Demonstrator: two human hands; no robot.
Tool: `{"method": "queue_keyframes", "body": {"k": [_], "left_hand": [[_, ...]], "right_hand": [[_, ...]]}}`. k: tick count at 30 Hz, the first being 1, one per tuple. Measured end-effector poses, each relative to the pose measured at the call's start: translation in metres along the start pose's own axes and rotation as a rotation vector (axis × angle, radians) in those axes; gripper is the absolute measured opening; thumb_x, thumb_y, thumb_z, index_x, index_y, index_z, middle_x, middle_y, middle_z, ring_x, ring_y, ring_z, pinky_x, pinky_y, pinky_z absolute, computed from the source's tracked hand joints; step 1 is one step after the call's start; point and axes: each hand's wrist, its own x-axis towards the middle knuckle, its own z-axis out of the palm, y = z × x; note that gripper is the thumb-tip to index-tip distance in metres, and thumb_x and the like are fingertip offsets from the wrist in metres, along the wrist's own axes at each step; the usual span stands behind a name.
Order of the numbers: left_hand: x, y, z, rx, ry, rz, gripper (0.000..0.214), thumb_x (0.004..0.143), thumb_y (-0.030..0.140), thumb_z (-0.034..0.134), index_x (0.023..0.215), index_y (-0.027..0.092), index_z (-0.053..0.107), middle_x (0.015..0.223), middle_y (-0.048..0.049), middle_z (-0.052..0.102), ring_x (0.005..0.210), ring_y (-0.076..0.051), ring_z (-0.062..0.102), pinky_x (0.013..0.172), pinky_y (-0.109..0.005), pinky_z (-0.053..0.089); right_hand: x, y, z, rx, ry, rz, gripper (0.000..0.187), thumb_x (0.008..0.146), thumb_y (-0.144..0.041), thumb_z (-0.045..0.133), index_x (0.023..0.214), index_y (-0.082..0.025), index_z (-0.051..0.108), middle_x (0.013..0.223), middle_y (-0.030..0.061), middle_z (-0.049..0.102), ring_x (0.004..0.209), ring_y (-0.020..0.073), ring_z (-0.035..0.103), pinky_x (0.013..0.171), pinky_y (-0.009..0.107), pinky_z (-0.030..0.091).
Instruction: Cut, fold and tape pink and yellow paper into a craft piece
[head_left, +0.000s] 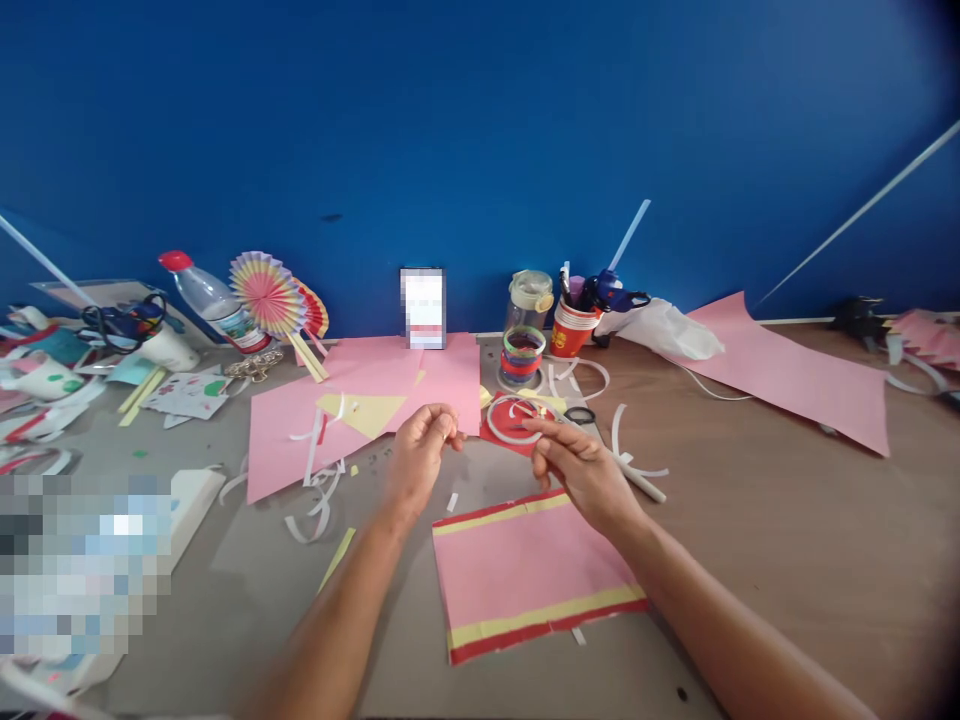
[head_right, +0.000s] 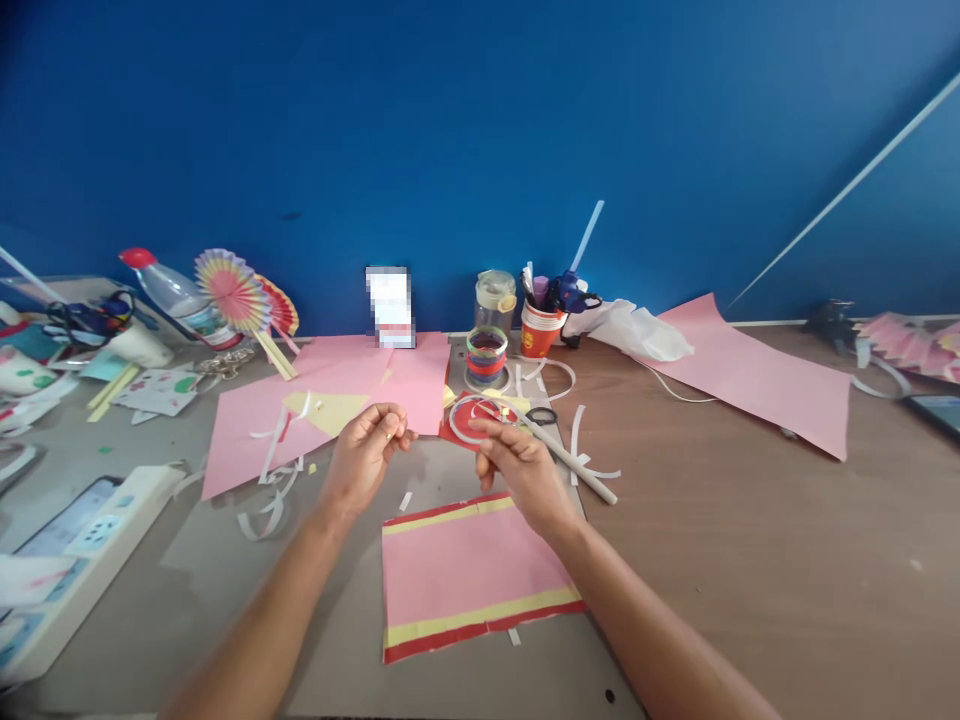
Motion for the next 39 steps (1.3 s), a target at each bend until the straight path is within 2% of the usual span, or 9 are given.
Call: {"method": "queue_keyframes", "body": {"k": [3,9,13,18,23,26,34,36,39], "left_hand": [[0.000,0.003,-0.001,0.076,0.012,0.043,0.019,0.083,0.034,0.061,0.072,0.019,0.055,0.056,0.0059,0.051,0.055,-0.010,0.051,0.073,-0.028,0.047],[0.000,0.002,-0.003,0.222,0.016,0.042,0.027,0.082,0.040,0.061,0.069,0.021,0.049,0.047,0.0085,0.044,0.052,-0.011,0.051,0.067,-0.027,0.047],[0.002,-0.003,-0.005,0.305,0.047,0.035,0.024,0.082,0.037,0.060,0.069,0.022,0.046,0.050,0.0080,0.046,0.055,-0.012,0.053,0.062,-0.025,0.044],[0.004,-0.005,-0.005,0.371,0.071,0.067,0.007,0.080,0.024,0.056,0.077,0.021,0.050,0.063,0.0059,0.053,0.059,-0.012,0.055,0.063,-0.024,0.043],[0.004,-0.004,-0.004,0.399,0.049,0.103,0.008,0.080,0.027,0.057,0.080,0.020,0.052,0.068,0.0038,0.056,0.064,-0.013,0.057,0.065,-0.024,0.043],[0.004,-0.004,-0.005,0.416,0.057,0.107,0.014,0.080,0.032,0.058,0.075,0.021,0.049,0.063,0.0047,0.053,0.060,-0.012,0.054,0.062,-0.025,0.042],[0.005,-0.006,-0.008,0.446,0.120,0.096,0.008,0.078,0.022,0.049,0.084,0.020,0.054,0.070,0.0030,0.057,0.064,-0.013,0.058,0.068,-0.027,0.046],[0.005,-0.005,-0.007,0.451,0.124,0.100,0.011,0.076,0.019,0.049,0.085,0.020,0.055,0.071,0.0023,0.059,0.068,-0.013,0.060,0.071,-0.026,0.046],[0.005,-0.003,-0.005,0.444,0.118,0.101,0.009,0.076,0.020,0.051,0.085,0.020,0.055,0.073,0.0027,0.060,0.066,-0.012,0.061,0.069,-0.025,0.047]], "right_hand": [[0.004,0.004,-0.005,-0.034,0.106,0.002,0.023,0.080,-0.040,0.063,0.089,-0.018,0.064,0.048,-0.0077,0.047,0.044,0.0086,0.041,0.048,0.024,0.034],[0.010,0.007,-0.011,-0.019,0.206,-0.073,0.023,0.067,-0.032,0.075,0.082,-0.020,0.062,0.064,-0.0042,0.056,0.061,0.0115,0.049,0.059,0.025,0.040],[0.010,0.006,-0.016,-0.101,0.200,-0.044,0.019,0.073,-0.036,0.070,0.073,-0.018,0.064,0.060,-0.0027,0.055,0.060,0.0117,0.048,0.061,0.026,0.037],[0.010,0.006,-0.018,-0.158,0.177,-0.072,0.036,0.083,-0.046,0.060,0.061,-0.018,0.059,0.056,-0.0011,0.053,0.057,0.0122,0.046,0.058,0.027,0.037],[0.013,0.011,-0.019,-0.124,0.216,-0.067,0.014,0.073,-0.032,0.068,0.078,-0.019,0.065,0.066,-0.0020,0.057,0.062,0.0121,0.049,0.061,0.026,0.039],[0.012,0.009,-0.018,-0.092,0.193,-0.065,0.019,0.068,-0.027,0.067,0.086,-0.019,0.067,0.077,-0.0002,0.062,0.067,0.0129,0.053,0.064,0.027,0.042],[0.006,-0.002,-0.013,-0.294,0.134,0.010,0.034,0.076,-0.048,0.062,0.063,-0.017,0.063,0.052,-0.0014,0.053,0.052,0.0121,0.047,0.054,0.026,0.040],[0.008,0.003,-0.014,-0.260,0.194,-0.029,0.022,0.072,-0.040,0.066,0.075,-0.018,0.066,0.062,-0.0010,0.058,0.059,0.0131,0.051,0.058,0.026,0.042],[0.012,0.009,-0.016,-0.187,0.227,-0.062,0.027,0.067,-0.032,0.067,0.091,-0.020,0.066,0.074,-0.0008,0.061,0.066,0.0141,0.054,0.063,0.028,0.044]]}}
